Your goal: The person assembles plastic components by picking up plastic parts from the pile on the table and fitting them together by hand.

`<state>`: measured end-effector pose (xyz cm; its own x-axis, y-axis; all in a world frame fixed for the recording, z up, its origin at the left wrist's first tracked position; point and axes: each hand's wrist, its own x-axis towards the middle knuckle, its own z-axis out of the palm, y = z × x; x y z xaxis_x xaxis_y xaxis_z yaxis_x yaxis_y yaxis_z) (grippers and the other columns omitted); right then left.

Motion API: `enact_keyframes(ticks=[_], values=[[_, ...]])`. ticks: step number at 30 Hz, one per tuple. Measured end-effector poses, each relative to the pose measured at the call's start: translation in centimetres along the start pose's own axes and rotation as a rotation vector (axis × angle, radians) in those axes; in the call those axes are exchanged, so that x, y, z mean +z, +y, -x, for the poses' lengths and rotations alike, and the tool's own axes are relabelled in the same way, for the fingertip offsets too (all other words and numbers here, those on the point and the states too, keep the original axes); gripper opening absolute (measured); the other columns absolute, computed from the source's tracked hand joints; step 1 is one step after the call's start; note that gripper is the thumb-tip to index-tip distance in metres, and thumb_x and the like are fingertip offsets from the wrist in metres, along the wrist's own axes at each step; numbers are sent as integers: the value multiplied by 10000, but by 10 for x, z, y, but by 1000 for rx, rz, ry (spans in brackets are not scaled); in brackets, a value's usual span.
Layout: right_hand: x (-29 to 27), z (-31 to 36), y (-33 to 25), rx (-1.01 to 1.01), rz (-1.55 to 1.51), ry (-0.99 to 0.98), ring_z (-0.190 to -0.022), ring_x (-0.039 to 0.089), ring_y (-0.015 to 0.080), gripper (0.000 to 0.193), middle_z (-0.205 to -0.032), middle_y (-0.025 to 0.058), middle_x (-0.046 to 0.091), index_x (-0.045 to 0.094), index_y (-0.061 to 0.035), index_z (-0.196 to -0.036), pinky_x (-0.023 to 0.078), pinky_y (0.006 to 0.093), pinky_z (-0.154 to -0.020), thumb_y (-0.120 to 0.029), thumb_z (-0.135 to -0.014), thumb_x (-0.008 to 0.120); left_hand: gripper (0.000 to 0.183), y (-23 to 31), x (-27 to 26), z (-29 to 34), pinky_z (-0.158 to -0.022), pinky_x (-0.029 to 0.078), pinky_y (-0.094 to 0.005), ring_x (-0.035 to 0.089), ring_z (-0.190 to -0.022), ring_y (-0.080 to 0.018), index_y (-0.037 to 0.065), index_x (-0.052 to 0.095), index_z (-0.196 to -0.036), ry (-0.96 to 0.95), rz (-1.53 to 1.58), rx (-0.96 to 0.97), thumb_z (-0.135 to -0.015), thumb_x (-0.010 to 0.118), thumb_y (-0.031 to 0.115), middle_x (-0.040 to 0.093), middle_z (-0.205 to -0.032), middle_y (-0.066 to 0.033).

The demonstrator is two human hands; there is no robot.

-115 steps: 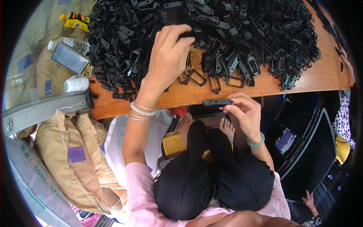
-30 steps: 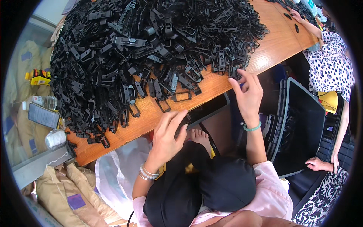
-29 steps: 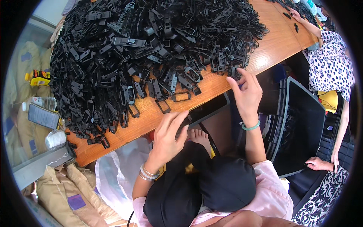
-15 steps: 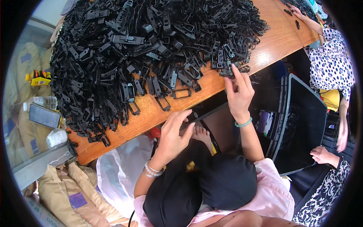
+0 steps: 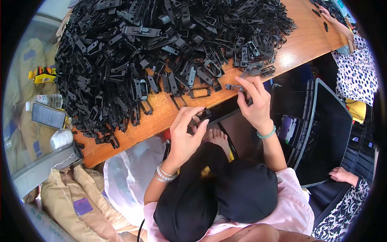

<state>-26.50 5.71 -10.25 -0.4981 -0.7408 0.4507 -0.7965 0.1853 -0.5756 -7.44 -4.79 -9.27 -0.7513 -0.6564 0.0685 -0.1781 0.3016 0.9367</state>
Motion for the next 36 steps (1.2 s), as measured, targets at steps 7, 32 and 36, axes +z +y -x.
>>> enact_keyframes(ticks=[7,32,36], values=[[-1,4,-9,76,-41,-44,-660,581,245,364,-943,112,568,595,-37,-1042,487,338,-588,94,-701,598,308,-7,6,4,-618,480,-228,626,-828,-124,6,587,-1081,81,203,-182,-795,700,14,627,-963,-87],[7,9,-51,-169,-328,-151,-651,563,201,210,-863,73,598,672,-14,-841,457,299,-534,51,-648,723,349,3,-4,5,-541,487,-221,615,-607,-73,8,606,-1100,12,304,-224,-774,729,21,652,-739,-47],[4,3,-59,-192,-324,-242,-793,575,256,196,-921,116,621,677,-16,-851,457,334,-642,0,-663,731,313,7,-13,6,-504,503,-230,616,-577,-105,-26,584,-1110,-35,420,-246,-818,688,19,653,-761,-82]])
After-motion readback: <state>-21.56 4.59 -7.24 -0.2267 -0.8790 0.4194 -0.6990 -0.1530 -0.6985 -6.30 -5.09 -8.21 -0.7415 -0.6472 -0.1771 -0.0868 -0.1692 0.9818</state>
